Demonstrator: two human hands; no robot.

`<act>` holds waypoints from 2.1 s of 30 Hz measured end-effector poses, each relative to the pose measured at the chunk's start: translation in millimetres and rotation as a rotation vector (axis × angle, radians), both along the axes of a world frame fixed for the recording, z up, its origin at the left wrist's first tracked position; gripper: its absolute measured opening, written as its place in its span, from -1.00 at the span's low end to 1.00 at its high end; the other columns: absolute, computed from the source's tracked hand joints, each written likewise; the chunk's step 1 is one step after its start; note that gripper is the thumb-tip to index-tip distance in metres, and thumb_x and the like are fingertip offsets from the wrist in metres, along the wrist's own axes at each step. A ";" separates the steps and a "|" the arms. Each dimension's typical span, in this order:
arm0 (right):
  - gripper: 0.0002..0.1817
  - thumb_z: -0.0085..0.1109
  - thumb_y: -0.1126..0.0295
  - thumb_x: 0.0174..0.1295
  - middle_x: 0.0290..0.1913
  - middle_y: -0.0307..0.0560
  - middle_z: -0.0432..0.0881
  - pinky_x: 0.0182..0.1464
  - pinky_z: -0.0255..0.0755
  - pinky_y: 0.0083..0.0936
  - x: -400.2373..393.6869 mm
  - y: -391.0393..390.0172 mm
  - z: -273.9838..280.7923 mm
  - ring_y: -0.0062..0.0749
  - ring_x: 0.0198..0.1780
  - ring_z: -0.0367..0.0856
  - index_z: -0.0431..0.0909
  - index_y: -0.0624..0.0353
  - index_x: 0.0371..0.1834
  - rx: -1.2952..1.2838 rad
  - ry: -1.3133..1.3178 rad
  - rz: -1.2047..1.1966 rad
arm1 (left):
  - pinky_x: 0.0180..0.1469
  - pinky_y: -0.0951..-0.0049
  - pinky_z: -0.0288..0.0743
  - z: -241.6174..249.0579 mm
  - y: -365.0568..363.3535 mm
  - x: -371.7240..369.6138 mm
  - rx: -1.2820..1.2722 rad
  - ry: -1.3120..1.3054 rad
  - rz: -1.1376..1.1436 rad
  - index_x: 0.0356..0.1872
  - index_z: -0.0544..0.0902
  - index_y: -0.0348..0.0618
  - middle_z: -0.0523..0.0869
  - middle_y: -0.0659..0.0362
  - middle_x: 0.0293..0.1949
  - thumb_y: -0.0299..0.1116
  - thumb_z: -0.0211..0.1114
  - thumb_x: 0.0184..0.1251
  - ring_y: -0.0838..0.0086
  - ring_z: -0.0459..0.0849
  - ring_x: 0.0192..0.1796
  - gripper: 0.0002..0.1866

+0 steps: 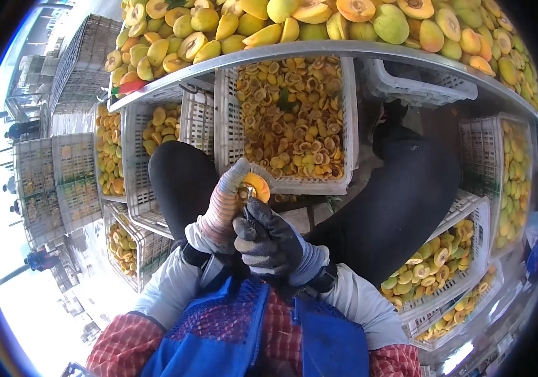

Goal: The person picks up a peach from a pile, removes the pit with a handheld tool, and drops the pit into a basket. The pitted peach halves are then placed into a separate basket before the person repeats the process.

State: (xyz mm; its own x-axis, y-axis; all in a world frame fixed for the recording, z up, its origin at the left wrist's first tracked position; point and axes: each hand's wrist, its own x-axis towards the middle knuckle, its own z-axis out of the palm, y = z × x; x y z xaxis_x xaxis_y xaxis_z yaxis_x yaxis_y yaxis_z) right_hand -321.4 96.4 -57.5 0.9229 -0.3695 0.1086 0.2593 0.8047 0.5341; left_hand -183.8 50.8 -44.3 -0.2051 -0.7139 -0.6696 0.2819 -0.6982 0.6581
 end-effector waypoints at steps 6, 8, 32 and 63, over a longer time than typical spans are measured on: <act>-0.48 -0.21 -0.14 0.41 -0.66 -0.27 0.29 -0.78 0.18 -0.65 1.2 -12.7 3.5 -0.66 -0.76 0.22 0.39 0.15 -0.33 -0.116 -0.295 -0.206 | -0.23 0.52 0.48 6.0 -0.5 -12.8 0.240 0.215 0.400 -0.30 0.60 -0.16 0.63 0.21 -0.44 0.03 0.11 0.38 0.47 0.59 -0.36 -0.59; -0.50 -0.18 -0.13 0.40 -0.65 -0.28 0.33 -0.74 0.25 -0.60 0.4 -12.4 -2.2 -0.65 -0.75 0.29 0.38 0.13 -0.33 -0.020 -0.259 -0.223 | -0.15 0.47 0.54 10.8 4.1 -6.5 0.145 -0.004 0.482 -0.24 0.60 -0.13 0.64 0.20 -0.34 -0.01 0.13 0.37 0.45 0.63 -0.26 -0.64; -0.48 -0.14 -0.23 0.33 -0.71 -0.36 0.24 -0.76 0.01 -0.65 -10.7 -42.0 -15.0 -0.64 -0.80 0.11 0.44 0.03 -0.30 -0.083 1.026 -0.091 | -0.25 0.25 0.53 42.0 -218.0 53.6 -1.006 -1.662 -0.520 -0.27 0.62 -0.10 0.68 0.07 -0.32 -0.16 0.30 0.14 0.18 0.68 -0.26 -0.74; -0.66 -0.07 -0.01 0.39 -0.61 -0.35 0.29 -0.68 0.09 -0.66 -15.8 -47.1 -3.4 -0.68 -0.69 0.20 0.41 0.02 -0.12 -0.182 1.349 -0.445 | -0.02 0.38 0.49 35.0 -67.0 -14.4 -0.843 -0.682 -0.706 0.21 0.40 -0.19 0.59 0.08 -0.03 -0.41 0.41 0.03 0.33 0.59 0.00 -0.35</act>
